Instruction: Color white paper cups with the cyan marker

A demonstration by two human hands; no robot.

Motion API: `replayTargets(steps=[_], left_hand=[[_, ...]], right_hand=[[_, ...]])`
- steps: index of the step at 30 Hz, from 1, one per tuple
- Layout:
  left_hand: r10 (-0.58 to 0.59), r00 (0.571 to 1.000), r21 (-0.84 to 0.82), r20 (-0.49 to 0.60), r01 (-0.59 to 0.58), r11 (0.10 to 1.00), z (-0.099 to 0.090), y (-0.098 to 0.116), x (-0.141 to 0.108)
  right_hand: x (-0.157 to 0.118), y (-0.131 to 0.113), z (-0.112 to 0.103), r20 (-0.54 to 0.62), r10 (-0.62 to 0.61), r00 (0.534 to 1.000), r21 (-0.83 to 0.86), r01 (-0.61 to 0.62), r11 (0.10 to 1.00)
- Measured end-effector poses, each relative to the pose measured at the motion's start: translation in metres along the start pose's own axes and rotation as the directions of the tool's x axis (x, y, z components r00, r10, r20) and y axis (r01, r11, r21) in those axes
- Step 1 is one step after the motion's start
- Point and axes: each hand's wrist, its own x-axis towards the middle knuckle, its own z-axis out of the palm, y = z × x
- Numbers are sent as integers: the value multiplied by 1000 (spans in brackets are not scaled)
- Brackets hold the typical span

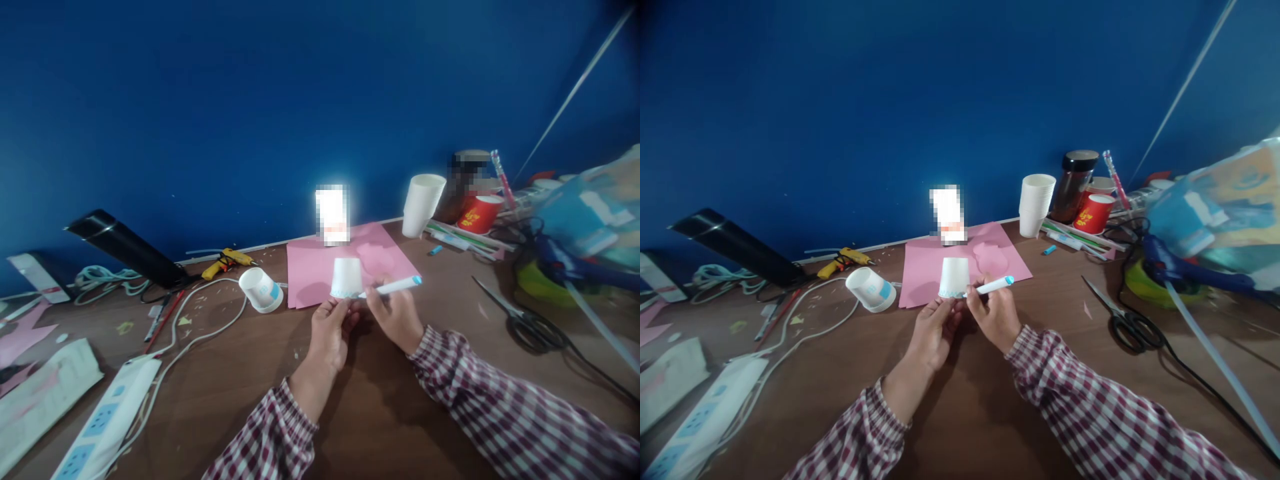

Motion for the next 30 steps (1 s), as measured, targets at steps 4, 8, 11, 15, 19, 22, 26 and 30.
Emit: replayTargets(steps=[4, 8, 11, 15, 19, 22, 26, 30], left_hand=[[5, 1000, 6, -11, -5, 1000, 0, 0, 0], [2, 1000, 13, -30, -2, 1000, 1, 0, 0], [6, 1000, 19, -23, -5, 1000, 1, 0, -1], [3, 1000, 26, -15, -3, 1000, 1, -1, -1], [-1, 1000, 29, -18, 2, 1000, 0, -1, 0], [4, 1000, 13, -16, -3, 1000, 0, -1, 0], [3, 1000, -36, -30, -4, 999, 0, 1, 0], [-3, 999, -67, -37, 0, 998, -1, 1, 1]], right_hand=[[-1, 0, 0, 6, 8, 1000, -6, -8, 1000], [-1, -1, 0, -11, 23, 1000, -13, -23, 1000], [0, -1, 0, -29, 20, 999, 3, -20, 1000], [1, 0, -1, -57, -8, 998, -2, 7, 1000], [1, 0, -1, -70, -18, 997, -12, 17, 1000], [1, 0, 0, -63, -16, 998, -7, 15, 1000], [2, 0, 0, -33, -19, 999, 1, 20, 1000], [1, 1, 1, -18, -8, 1000, 54, 8, 999]])
